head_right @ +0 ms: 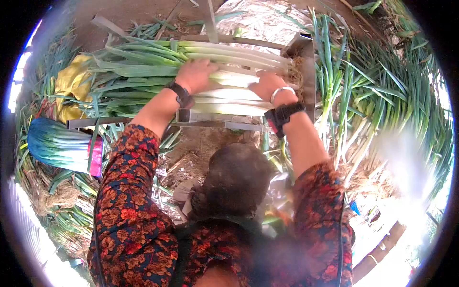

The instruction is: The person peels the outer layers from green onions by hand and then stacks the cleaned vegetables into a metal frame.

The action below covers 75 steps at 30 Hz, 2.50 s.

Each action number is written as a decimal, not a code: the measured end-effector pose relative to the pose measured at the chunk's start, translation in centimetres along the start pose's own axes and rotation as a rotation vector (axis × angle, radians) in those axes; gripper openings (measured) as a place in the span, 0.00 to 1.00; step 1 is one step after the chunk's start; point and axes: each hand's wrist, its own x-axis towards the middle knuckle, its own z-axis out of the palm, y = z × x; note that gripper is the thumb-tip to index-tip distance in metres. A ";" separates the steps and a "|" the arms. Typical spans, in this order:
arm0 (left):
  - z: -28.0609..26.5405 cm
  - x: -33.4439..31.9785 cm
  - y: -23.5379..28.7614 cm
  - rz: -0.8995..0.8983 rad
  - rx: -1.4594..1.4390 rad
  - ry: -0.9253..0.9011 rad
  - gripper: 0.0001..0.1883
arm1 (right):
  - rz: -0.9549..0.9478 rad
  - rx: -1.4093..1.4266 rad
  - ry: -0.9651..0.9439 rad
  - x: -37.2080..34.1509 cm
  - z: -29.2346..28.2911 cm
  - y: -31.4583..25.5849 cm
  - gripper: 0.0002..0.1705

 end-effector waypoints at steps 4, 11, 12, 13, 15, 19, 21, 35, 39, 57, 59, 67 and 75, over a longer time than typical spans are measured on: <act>0.1 -0.3 -0.1 0.000 -0.018 0.025 0.32 | 0.228 -0.186 0.403 -1.4 5.9 -3.6 0.39; -1.6 3.4 -6.4 -0.183 -0.127 0.035 0.27 | 0.133 -0.170 0.443 -1.5 6.2 -3.1 0.35; -1.5 3.6 -7.9 -0.228 -0.062 -0.001 0.27 | 0.134 -0.180 0.445 -1.5 6.2 -3.2 0.35; -1.9 3.4 -8.8 -0.273 0.002 -0.036 0.26 | 0.136 -0.191 0.447 -1.5 6.2 -3.2 0.35; -3.5 2.1 -9.7 -0.266 0.004 -0.107 0.27 | 0.145 -0.216 0.460 -1.3 6.5 -3.0 0.34; -5.9 0.9 -11.4 -0.405 0.056 -0.269 0.28 | 0.142 -0.200 0.418 -1.5 6.0 -3.1 0.33; -5.9 -0.9 -12.4 -0.468 0.108 -0.147 0.28 | 0.127 -0.177 0.411 -1.6 5.7 -3.2 0.33; -0.2 -8.3 -17.8 -1.031 0.151 0.189 0.32 | 0.201 -0.040 0.160 -0.8 4.6 -2.9 0.37; -4.2 -7.2 -16.9 -0.943 0.394 0.431 0.28 | 0.148 -0.054 0.366 -1.6 5.5 -2.5 0.36; -9.3 -5.7 33.7 0.154 -1.586 -0.052 0.13 | 0.315 0.319 0.616 -23.4 24.4 13.8 0.07; -7.7 -4.8 34.7 0.141 -1.496 -0.099 0.10 | 0.743 0.485 0.594 -25.7 23.5 17.4 0.07; -6.5 -2.1 37.5 0.359 -0.975 -0.153 0.09 | 1.149 0.534 0.310 -22.6 27.8 27.4 0.26; -4.4 -1.4 39.5 0.575 -0.853 -0.144 0.09 | 1.057 0.613 0.072 -20.9 24.2 26.2 0.22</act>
